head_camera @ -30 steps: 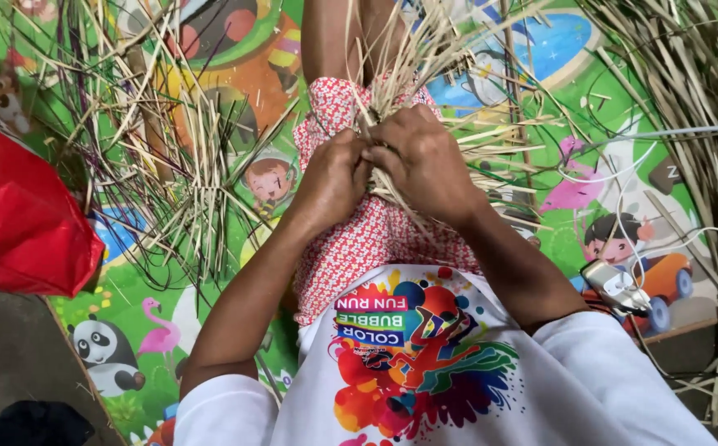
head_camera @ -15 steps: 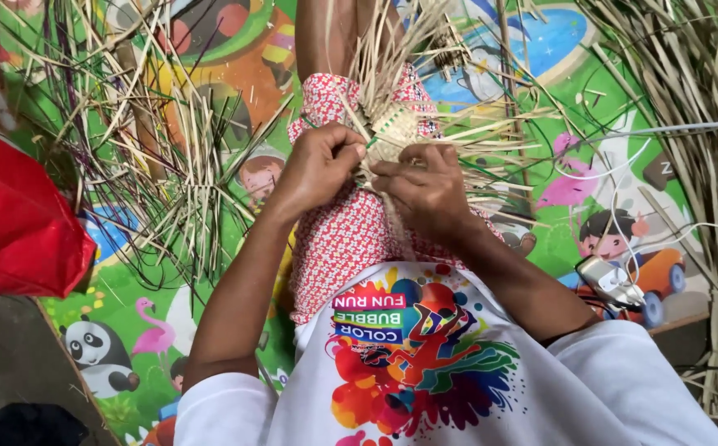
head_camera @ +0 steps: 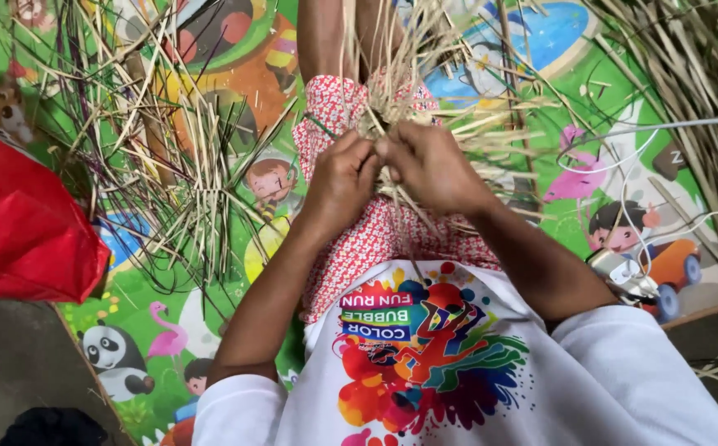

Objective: A person is weaving dried leaves or straw into a small basket-like object while sitting on the floor.

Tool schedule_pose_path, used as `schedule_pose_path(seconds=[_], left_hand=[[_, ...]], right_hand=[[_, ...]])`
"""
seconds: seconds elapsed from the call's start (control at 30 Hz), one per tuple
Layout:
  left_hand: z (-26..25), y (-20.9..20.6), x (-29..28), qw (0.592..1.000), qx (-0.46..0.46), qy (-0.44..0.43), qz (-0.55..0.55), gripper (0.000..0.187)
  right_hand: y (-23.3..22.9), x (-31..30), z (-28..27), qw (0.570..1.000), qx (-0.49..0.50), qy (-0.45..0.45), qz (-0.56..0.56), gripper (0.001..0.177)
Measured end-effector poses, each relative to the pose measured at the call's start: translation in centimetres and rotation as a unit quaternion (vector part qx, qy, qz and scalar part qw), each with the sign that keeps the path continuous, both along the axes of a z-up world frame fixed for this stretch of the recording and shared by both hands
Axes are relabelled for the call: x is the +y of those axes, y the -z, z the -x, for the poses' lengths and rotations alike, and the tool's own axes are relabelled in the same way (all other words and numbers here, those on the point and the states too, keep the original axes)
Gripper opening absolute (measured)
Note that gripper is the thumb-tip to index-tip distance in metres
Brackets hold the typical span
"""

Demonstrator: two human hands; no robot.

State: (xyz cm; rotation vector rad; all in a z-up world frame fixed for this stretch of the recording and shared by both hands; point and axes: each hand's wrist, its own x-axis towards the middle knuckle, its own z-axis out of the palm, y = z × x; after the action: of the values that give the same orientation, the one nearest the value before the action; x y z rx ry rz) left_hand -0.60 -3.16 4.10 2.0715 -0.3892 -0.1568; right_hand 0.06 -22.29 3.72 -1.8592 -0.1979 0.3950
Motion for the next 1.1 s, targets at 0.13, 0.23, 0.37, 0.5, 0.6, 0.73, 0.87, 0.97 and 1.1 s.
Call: schedule_pose_path(seconds=[0.13, 0.23, 0.37, 0.5, 0.6, 0.73, 0.87, 0.97, 1.1], left_hand=[[0.1, 0.0, 0.3, 0.999, -0.035, -0.011, 0.005, 0.005], [-0.3, 2.6, -0.2, 0.997, 0.04, -0.056, 0.048, 0.014], [-0.2, 2.7, 0.0, 0.991, 0.085, -0.092, 0.051, 0.019], [-0.2, 2.1, -0.1, 0.993, 0.049, -0.094, 0.049, 0.011], [0.0, 2.9, 0.1, 0.995, 0.007, -0.078, 0.06, 0.011], [-0.4, 2.2, 0.7, 0.99, 0.034, -0.11, 0.082, 0.008], [-1.4, 4.0, 2.0, 0.979, 0.098, -0.132, 0.124, 0.008], [-1.5, 4.5, 2.0, 0.978, 0.109, -0.12, 0.133, 0.005], [-1.5, 4.9, 1.6, 0.976, 0.118, -0.138, 0.124, 0.008]], right_hand=[[-0.9, 0.1, -2.3, 0.942, 0.174, -0.018, -0.286, 0.021], [-6.5, -1.1, -2.8, 0.923, 0.128, -0.084, -0.352, 0.02], [-5.5, -0.9, -5.2, 0.945, -0.011, -0.115, -0.306, 0.031], [-0.8, 0.4, -6.4, 0.98, -0.075, -0.103, 0.15, 0.027], [1.0, 0.2, -6.5, 0.981, -0.068, -0.152, 0.102, 0.016], [-0.3, -0.1, -4.9, 0.986, -0.151, -0.07, 0.01, 0.016], [1.2, -0.9, -1.0, 0.963, -0.258, -0.069, 0.018, 0.013], [3.2, -1.0, 0.3, 0.909, -0.377, -0.088, 0.154, 0.01], [5.1, -1.1, 0.3, 0.883, -0.423, -0.083, 0.183, 0.009]])
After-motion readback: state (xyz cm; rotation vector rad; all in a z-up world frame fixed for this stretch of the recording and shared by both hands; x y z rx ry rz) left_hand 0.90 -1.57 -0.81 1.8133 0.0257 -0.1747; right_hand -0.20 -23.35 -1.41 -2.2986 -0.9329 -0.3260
